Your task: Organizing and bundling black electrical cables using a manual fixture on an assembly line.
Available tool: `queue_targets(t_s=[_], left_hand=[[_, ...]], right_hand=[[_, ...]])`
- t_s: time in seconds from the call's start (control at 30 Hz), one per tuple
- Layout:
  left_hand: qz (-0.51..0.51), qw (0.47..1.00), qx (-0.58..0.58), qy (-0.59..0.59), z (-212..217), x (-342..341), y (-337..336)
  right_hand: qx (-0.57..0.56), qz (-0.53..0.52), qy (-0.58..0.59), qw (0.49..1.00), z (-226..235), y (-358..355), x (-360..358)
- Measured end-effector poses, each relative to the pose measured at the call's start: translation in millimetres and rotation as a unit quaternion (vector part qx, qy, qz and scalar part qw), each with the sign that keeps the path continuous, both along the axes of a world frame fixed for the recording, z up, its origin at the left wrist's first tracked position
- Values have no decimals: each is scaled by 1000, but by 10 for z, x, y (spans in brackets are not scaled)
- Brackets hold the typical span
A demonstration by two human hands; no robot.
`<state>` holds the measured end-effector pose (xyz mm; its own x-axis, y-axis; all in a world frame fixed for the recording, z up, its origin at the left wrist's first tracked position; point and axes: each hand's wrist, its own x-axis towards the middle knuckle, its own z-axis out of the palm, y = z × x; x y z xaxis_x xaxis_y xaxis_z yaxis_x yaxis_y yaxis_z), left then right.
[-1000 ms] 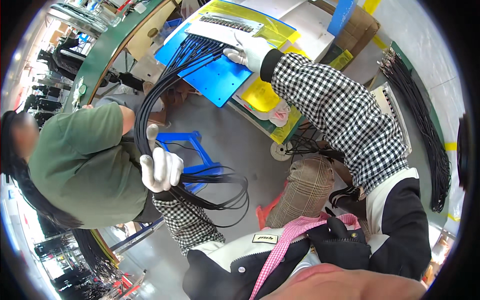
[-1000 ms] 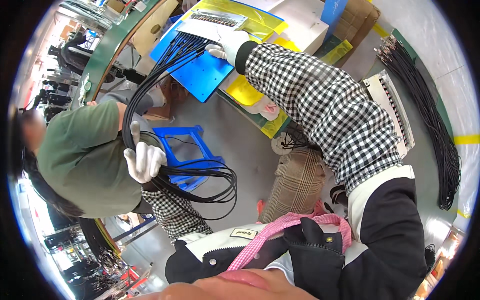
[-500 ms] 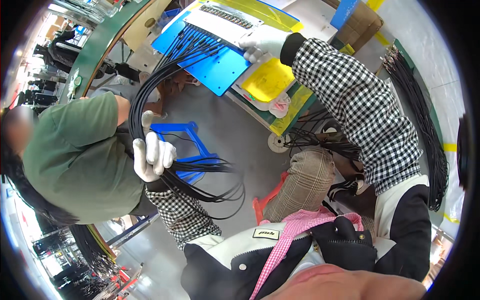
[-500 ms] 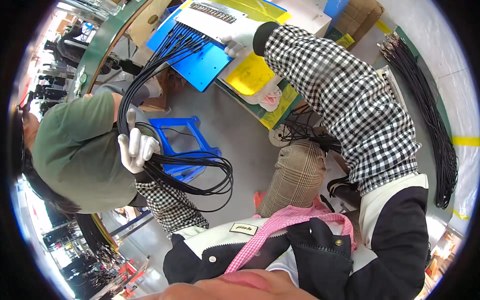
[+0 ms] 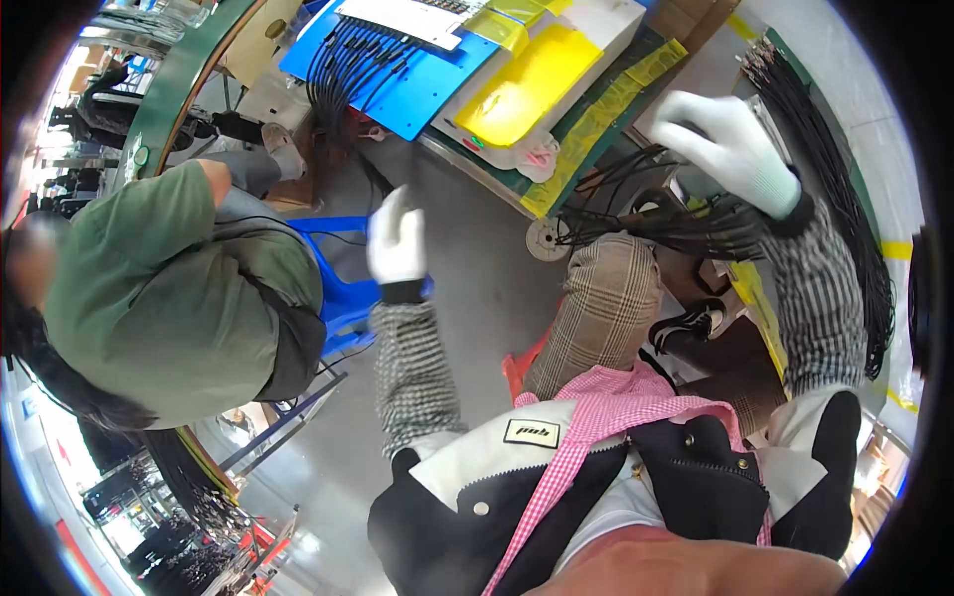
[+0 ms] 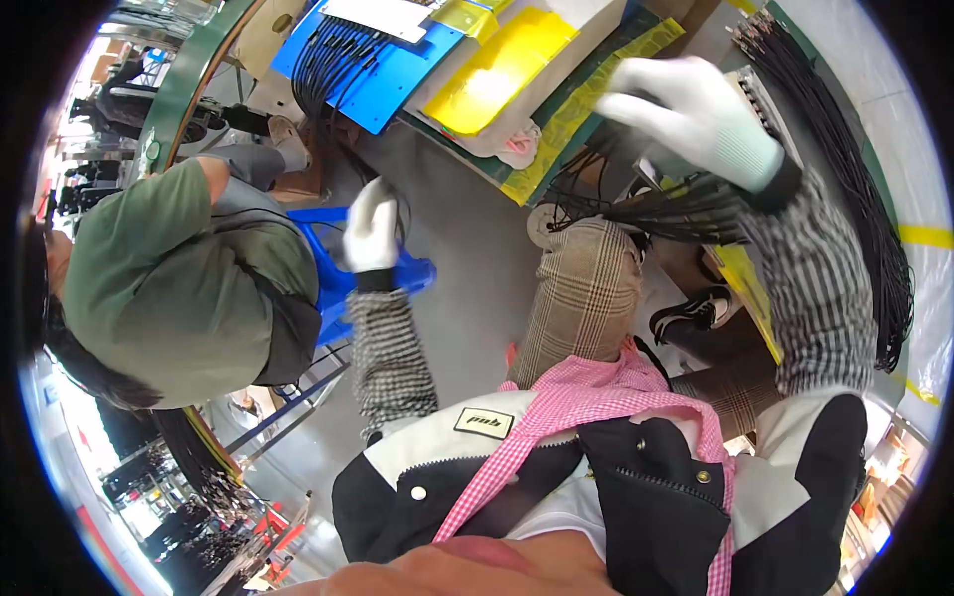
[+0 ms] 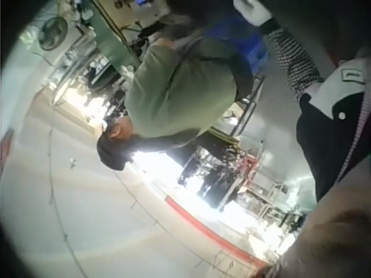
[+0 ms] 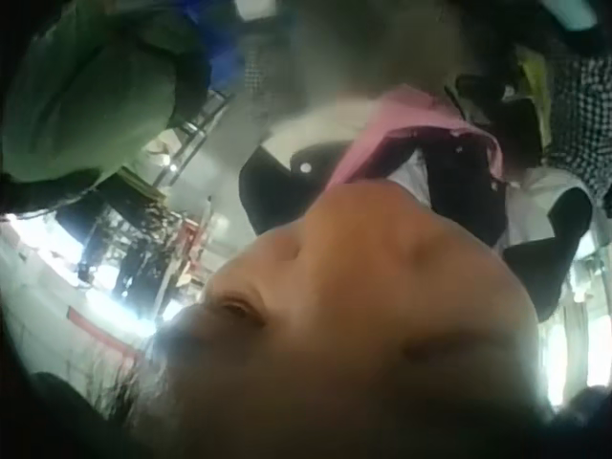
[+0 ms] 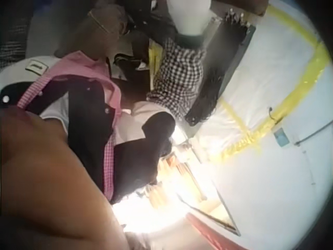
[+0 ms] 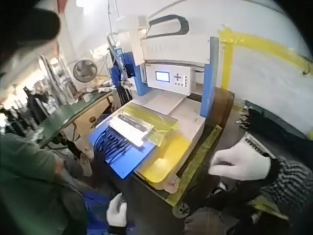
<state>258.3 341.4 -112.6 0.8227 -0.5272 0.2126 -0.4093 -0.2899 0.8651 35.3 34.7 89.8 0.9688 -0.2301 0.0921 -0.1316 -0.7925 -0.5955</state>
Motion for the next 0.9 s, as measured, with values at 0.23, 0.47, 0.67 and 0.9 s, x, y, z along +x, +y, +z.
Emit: queue_targets(t_s=[0.23,0.47,0.67,0.9], left_hand=[[11,980,-193,48,-450,-621,-1328],[44,991,-125,5,-453,-634,-1298],[-30,994,2,-105,135,-747,-1311],[-245,950,-143,129,200,-1152,-2220]], right_hand=[[215,-343,9,914,-124,101,-1558],[187,-423,-58,885,-422,146,-2233],[-165,-452,-83,873,-595,178,-2176],[-228,-450,58,862,-694,196,-2211]])
